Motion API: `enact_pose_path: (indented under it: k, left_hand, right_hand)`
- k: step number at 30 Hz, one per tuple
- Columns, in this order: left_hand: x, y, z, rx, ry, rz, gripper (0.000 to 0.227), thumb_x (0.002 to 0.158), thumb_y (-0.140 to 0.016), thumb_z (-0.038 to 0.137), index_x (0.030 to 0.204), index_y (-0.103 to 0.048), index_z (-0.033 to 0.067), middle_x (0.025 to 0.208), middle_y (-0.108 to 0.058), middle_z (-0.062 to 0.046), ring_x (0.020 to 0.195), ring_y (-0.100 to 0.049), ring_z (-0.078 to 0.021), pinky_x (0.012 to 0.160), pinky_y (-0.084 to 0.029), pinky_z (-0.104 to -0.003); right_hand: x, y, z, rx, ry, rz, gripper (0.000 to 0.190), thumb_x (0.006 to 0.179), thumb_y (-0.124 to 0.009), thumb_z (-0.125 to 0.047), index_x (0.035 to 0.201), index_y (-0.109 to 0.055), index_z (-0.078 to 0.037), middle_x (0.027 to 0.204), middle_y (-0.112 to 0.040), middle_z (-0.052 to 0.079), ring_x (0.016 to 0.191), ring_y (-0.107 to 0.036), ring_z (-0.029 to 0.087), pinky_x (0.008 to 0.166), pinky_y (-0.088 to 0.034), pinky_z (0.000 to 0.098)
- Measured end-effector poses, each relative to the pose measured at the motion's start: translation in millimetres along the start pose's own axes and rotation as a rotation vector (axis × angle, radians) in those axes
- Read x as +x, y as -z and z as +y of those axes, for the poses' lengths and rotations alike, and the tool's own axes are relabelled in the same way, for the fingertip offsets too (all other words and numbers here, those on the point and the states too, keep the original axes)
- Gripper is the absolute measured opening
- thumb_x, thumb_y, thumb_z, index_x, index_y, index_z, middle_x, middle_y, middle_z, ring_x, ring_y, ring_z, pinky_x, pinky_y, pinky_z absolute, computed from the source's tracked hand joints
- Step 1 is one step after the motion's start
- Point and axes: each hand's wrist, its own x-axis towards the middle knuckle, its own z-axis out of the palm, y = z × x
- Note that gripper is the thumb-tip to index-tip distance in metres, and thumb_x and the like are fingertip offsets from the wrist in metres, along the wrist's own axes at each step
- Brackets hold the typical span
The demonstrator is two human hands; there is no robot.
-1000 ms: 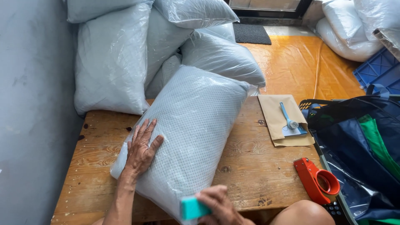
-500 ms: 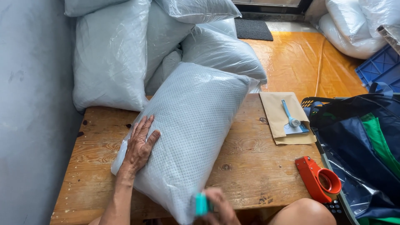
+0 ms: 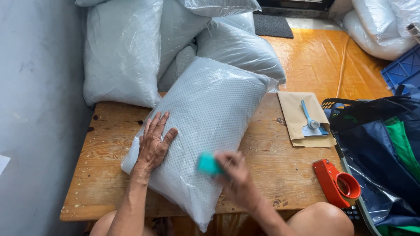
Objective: Brushing and smoothing the plastic packaging of a pillow using a handheld brush.
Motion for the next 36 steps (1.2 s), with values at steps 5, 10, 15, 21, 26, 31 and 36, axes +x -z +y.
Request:
enact_pose_path:
  k: [5, 10, 15, 21, 26, 31, 36]
  left_hand:
    - [-2.5, -1.1, 4.4, 0.012, -0.027, -0.011, 0.091, 0.078, -0.03, 0.08, 0.159, -0.031, 0.0368, 0.173, -0.019, 0.004, 0.16, -0.005, -0.0273, 0.117, 0.001, -0.073]
    - [-6.6, -2.8, 0.0, 0.0, -0.034, -0.017, 0.091, 0.079, -0.029, 0.08, 0.159, -0.03, 0.037, 0.173, -0.017, 0.003, 0.16, -0.004, -0.0281, 0.117, 0.001, -0.073]
    - [-11.5, -1.9, 1.5, 0.038, -0.06, 0.032, 0.076, 0.094, -0.042, 0.076, 0.16, -0.034, 0.039, 0.17, -0.025, 0.0, 0.158, -0.013, -0.0335, 0.118, -0.012, -0.077]
    - [-13.8, 0.9, -0.3, 0.034, -0.073, 0.016, 0.079, 0.091, -0.043, 0.078, 0.159, -0.034, 0.0393, 0.17, -0.024, -0.001, 0.158, -0.012, -0.0331, 0.118, -0.012, -0.076]
    - [-8.3, 2.2, -11.4, -0.141, -0.119, 0.114, 0.081, 0.092, -0.041, 0.078, 0.161, -0.031, 0.0368, 0.17, -0.024, -0.007, 0.155, -0.02, -0.0389, 0.118, -0.014, -0.075]
    - [-26.9, 3.1, -25.6, -0.131, -0.168, 0.425, 0.077, 0.098, -0.048, 0.067, 0.16, -0.039, 0.0222, 0.164, -0.032, -0.021, 0.15, -0.025, -0.0482, 0.118, -0.022, -0.071]
    - [-42.2, 15.9, -20.6, 0.055, 0.011, 0.343, 0.123, 0.067, -0.048, 0.1, 0.162, -0.036, 0.0215, 0.162, -0.031, -0.027, 0.151, -0.018, -0.0532, 0.111, -0.018, -0.081]
  right_hand:
    - [-175.6, -62.3, -45.1, -0.537, 0.292, -0.864, 0.029, 0.1, -0.027, -0.003, 0.108, -0.053, -0.015, 0.105, -0.042, -0.005, 0.087, -0.046, 0.011, 0.079, -0.048, 0.0301]
    - [13.3, 16.7, -72.7, -0.366, 0.473, -0.203, 0.033, 0.107, -0.059, -0.021, 0.138, -0.054, -0.016, 0.107, -0.062, 0.004, 0.087, -0.057, 0.016, 0.084, -0.035, 0.0374]
    - [64.2, 6.6, -6.0, -0.276, 0.04, -0.108, 0.047, 0.097, -0.068, -0.028, 0.14, -0.061, -0.009, 0.11, -0.06, 0.011, 0.096, -0.06, 0.028, 0.079, -0.042, 0.0386]
    - [-81.6, -27.3, -34.5, -0.192, 0.338, -0.38, 0.048, 0.107, -0.047, -0.053, 0.125, -0.068, -0.014, 0.103, -0.061, 0.008, 0.084, -0.055, 0.026, 0.075, -0.037, 0.0401]
    - [-34.1, 38.7, -67.0, -0.061, 0.211, -0.298, 0.058, 0.085, -0.079, -0.053, 0.127, -0.076, -0.013, 0.112, -0.071, 0.012, 0.095, -0.068, 0.029, 0.085, -0.051, 0.0377]
    - [90.6, 60.0, 15.3, -0.102, -0.087, 0.0, 0.055, 0.096, -0.069, -0.025, 0.143, -0.055, 0.001, 0.1, -0.062, 0.019, 0.083, -0.064, 0.029, 0.07, -0.053, 0.0412]
    - [102.6, 3.4, 22.8, -0.201, 0.044, 0.0, 0.043, 0.102, -0.065, -0.023, 0.138, -0.059, -0.002, 0.095, -0.06, 0.016, 0.08, -0.064, 0.031, 0.067, -0.05, 0.0404]
